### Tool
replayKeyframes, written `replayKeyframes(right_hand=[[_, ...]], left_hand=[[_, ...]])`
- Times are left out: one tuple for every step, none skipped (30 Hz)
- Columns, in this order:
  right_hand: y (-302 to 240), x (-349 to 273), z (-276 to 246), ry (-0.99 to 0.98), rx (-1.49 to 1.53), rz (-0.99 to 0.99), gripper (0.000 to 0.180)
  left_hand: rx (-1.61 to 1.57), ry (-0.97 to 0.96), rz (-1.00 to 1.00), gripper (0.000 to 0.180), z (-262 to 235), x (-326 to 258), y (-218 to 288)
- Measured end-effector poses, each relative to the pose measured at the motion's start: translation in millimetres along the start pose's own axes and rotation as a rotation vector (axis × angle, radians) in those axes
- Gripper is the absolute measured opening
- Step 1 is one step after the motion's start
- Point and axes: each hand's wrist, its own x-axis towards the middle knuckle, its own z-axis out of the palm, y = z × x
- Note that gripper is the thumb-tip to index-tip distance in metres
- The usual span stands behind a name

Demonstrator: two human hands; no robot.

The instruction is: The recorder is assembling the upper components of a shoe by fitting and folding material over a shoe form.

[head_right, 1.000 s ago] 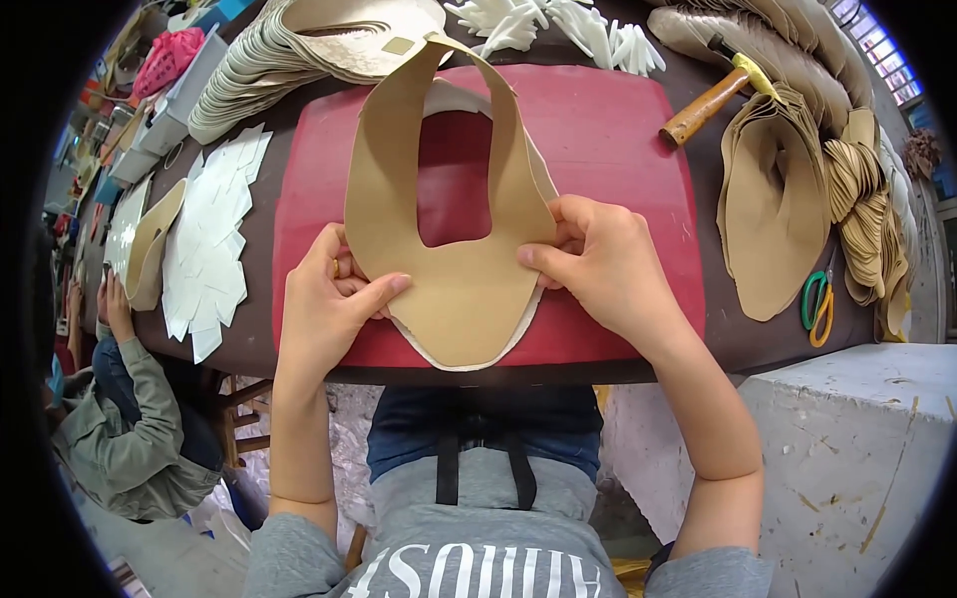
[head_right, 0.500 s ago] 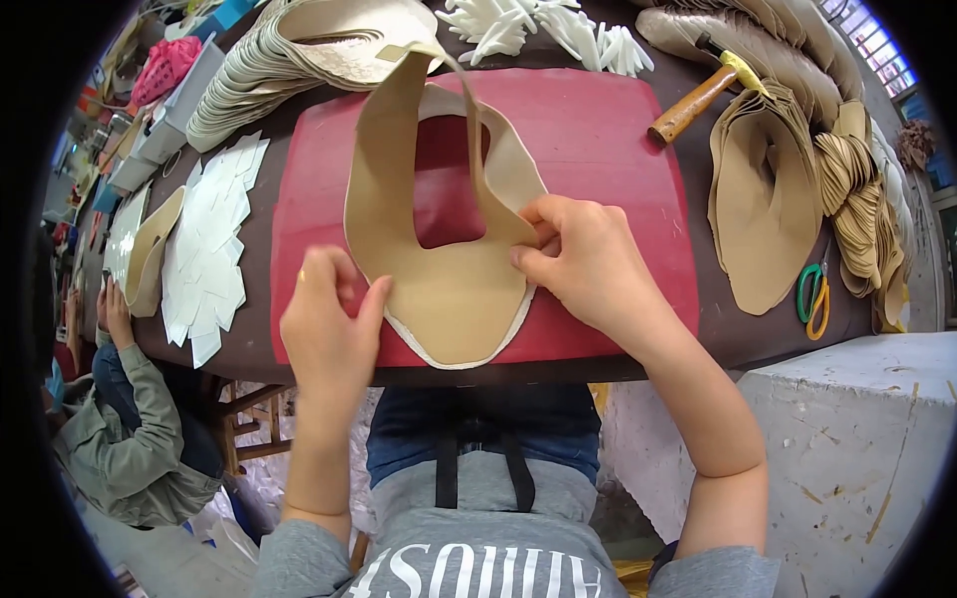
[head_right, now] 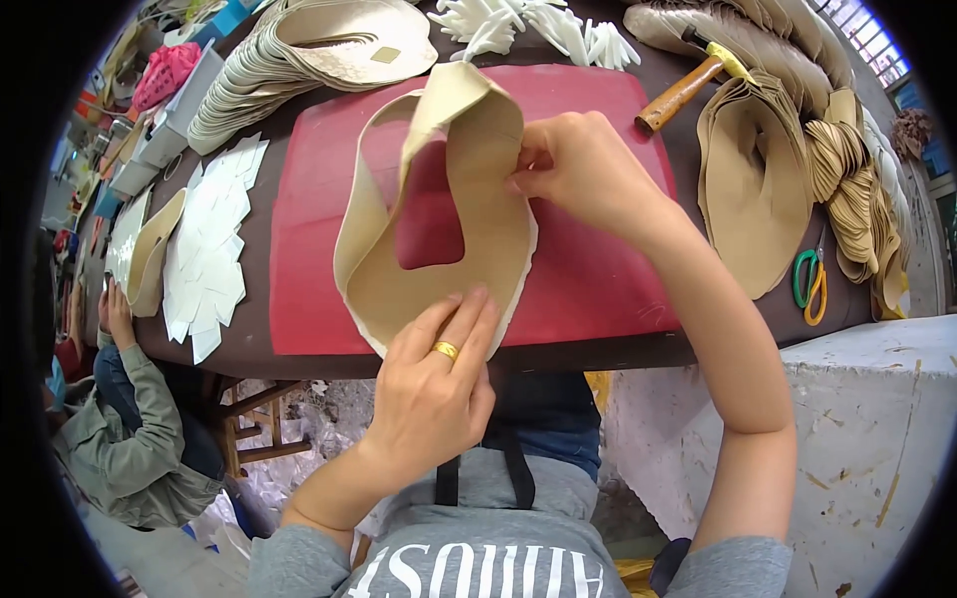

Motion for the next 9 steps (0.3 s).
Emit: replayKeyframes(right_hand=[[-0.5,1.8,-0.4,0.000,0.000,0.000,0.017],[-0.9,3.9,-1.0,-0.021,-0.047,0.001,0.017],[-2.7,6.1,-1.7,-0.042,-0.093,-0.003,0.017],[-4.1,8.2,-2.4,-0.063,-0.139,-0.006,0.017],[-5.2,10.0,-3.0,-0.084,-0.184,-0.009,0.017],[-3.8,11.7,-3.7,-0.085,-0.185,-0.010,0.017],[-1.4,13.3,-3.5,-0.055,-0.180,-0.089,0.016],[1.6,14.9,-2.8,-0.025,-0.174,-0.168,0.016],[5.0,16.2,-1.7,0.005,-0.167,-0.247,0.015]], left_hand=[[0.000,0.000,0.000,0.048,0.7,2.5,0.4],[0.003,-0.016,-0.045,0.050,2.6,9.7,0.2],[0.010,-0.030,-0.091,0.051,3.4,18.3,0.4],[0.017,-0.044,-0.138,0.052,4.1,25.8,0.8],[0.024,-0.058,-0.184,0.054,4.2,29.5,2.1],[0.023,-0.057,-0.185,0.054,6.4,31.0,3.8],[0.053,-0.071,-0.197,0.059,10.1,32.2,5.0],[0.083,-0.086,-0.208,0.066,14.6,33.0,5.7],[0.112,-0.101,-0.220,0.072,19.3,33.4,5.8]])
